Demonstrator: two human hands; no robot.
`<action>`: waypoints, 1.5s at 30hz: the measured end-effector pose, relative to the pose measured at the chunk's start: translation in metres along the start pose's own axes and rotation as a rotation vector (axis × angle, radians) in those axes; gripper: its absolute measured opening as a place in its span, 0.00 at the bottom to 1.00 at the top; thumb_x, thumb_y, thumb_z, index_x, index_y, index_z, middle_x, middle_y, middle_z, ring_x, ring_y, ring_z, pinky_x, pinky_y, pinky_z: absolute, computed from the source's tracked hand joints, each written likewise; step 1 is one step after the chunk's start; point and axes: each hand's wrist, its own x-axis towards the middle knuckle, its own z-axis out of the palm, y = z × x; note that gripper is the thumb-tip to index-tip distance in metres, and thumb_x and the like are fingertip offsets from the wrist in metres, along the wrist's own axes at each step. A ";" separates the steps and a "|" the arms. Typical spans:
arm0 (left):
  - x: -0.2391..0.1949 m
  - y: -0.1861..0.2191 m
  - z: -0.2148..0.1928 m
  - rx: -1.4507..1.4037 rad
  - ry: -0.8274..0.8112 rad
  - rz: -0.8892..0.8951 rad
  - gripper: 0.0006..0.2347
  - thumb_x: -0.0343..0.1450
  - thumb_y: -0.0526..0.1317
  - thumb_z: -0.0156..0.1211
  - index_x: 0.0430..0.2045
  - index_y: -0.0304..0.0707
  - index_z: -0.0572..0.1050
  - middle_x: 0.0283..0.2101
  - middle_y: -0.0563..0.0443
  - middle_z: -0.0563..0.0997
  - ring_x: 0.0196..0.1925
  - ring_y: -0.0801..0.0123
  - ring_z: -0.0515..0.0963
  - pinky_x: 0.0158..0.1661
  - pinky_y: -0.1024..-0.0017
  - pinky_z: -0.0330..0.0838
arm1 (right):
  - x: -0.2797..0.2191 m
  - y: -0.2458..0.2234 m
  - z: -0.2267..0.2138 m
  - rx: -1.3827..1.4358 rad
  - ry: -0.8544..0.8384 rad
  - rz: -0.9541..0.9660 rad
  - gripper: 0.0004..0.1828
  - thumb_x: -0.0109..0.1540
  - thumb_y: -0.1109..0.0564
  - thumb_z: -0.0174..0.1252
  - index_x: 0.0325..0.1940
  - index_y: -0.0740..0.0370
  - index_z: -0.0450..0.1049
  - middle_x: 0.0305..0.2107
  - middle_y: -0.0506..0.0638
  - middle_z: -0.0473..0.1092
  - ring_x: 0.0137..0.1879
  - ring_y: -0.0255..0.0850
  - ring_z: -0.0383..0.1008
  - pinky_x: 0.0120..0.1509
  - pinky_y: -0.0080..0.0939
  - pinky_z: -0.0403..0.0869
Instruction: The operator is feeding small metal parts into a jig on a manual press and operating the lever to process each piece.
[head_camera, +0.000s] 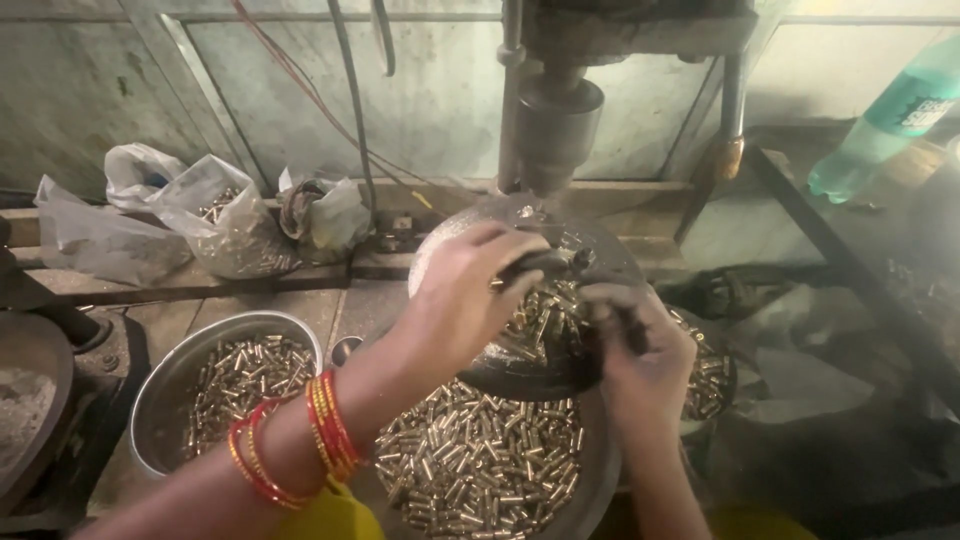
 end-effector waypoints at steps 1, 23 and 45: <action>0.002 -0.006 0.002 0.000 0.000 -0.001 0.11 0.72 0.37 0.63 0.47 0.38 0.80 0.45 0.44 0.83 0.39 0.62 0.84 0.42 0.68 0.80 | 0.000 0.000 -0.001 0.000 -0.001 0.001 0.07 0.65 0.66 0.59 0.44 0.61 0.80 0.41 0.44 0.79 0.47 0.30 0.76 0.53 0.29 0.71; 0.019 -0.008 -0.004 -0.466 -0.014 -0.411 0.29 0.66 0.26 0.59 0.63 0.40 0.58 0.68 0.38 0.70 0.55 0.54 0.83 0.37 0.67 0.85 | 0.303 0.167 0.017 -0.428 0.284 -0.683 0.15 0.71 0.56 0.61 0.58 0.68 0.74 0.49 0.61 0.75 0.57 0.56 0.72 0.58 0.58 0.73; 0.010 0.007 0.020 -0.052 0.199 -0.037 0.10 0.66 0.35 0.69 0.40 0.34 0.82 0.41 0.40 0.83 0.37 0.54 0.84 0.39 0.64 0.79 | 0.016 0.337 -0.045 -0.772 -0.620 0.448 0.09 0.66 0.55 0.56 0.38 0.60 0.80 0.29 0.53 0.80 0.30 0.44 0.80 0.36 0.44 0.80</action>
